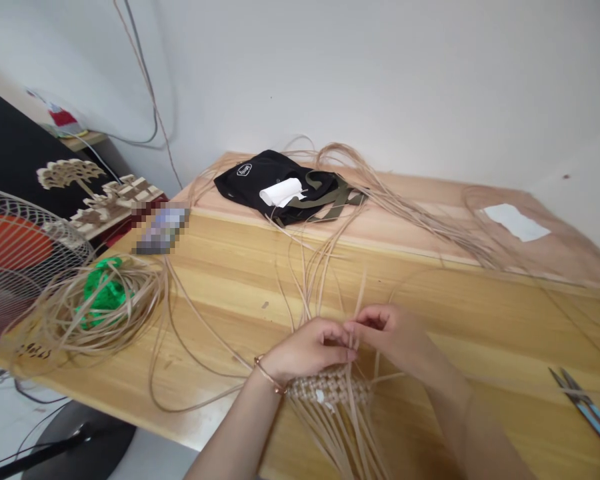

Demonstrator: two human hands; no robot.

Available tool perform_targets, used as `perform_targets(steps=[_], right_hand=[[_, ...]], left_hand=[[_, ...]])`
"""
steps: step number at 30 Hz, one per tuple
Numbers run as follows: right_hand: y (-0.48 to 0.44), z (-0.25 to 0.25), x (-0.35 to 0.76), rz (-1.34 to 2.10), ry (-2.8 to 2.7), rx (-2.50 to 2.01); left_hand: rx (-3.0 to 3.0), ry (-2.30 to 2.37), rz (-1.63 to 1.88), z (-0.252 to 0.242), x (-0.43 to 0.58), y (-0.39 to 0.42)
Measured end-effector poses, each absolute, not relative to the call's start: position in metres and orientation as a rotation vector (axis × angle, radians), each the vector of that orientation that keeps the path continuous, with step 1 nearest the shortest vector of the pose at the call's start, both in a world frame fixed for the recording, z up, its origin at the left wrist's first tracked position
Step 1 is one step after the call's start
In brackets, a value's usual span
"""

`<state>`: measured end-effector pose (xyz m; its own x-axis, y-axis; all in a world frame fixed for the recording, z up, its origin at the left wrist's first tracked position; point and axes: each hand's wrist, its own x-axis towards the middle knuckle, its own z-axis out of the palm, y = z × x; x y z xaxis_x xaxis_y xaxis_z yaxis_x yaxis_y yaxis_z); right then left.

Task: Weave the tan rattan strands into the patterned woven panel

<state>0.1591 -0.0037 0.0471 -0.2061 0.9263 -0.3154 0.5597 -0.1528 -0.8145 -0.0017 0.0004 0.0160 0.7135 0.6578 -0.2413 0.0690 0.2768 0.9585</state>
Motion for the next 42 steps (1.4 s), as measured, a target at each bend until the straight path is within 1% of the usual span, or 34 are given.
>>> perform_targets(steps=[4, 14, 16, 20, 25, 28, 36, 42], right_hand=[[-0.006, 0.044, 0.161, 1.283, -1.710, -1.659], [0.001, 0.037, 0.150, 1.173, -1.781, -1.699], [0.001, 0.037, 0.152, 1.168, -1.821, -1.651], [-0.005, 0.044, 0.163, 1.263, -1.949, -1.497], [-0.011, 0.053, 0.176, 1.167, -2.123, -1.342], [-0.013, 0.051, 0.178, 1.178, -2.188, -1.268], [-0.016, 0.044, 0.174, 1.153, -2.122, -1.372], [-0.023, 0.051, 0.167, 1.203, -2.018, -1.452]], left_hand=[[1.269, 0.758, 0.431, 0.020, -0.001, 0.000], [1.268, 0.718, 0.381, 0.024, -0.001, 0.000], [1.260, 0.706, 0.386, 0.023, -0.001, 0.001], [1.222, 0.732, 0.388, 0.020, -0.002, 0.001], [1.198, 0.800, 0.390, 0.019, -0.004, 0.002], [1.177, 0.785, 0.410, 0.020, -0.004, 0.002], [1.057, 0.933, 0.441, 0.022, -0.006, 0.001], [0.960, 0.780, 0.451, 0.023, -0.007, 0.001]])
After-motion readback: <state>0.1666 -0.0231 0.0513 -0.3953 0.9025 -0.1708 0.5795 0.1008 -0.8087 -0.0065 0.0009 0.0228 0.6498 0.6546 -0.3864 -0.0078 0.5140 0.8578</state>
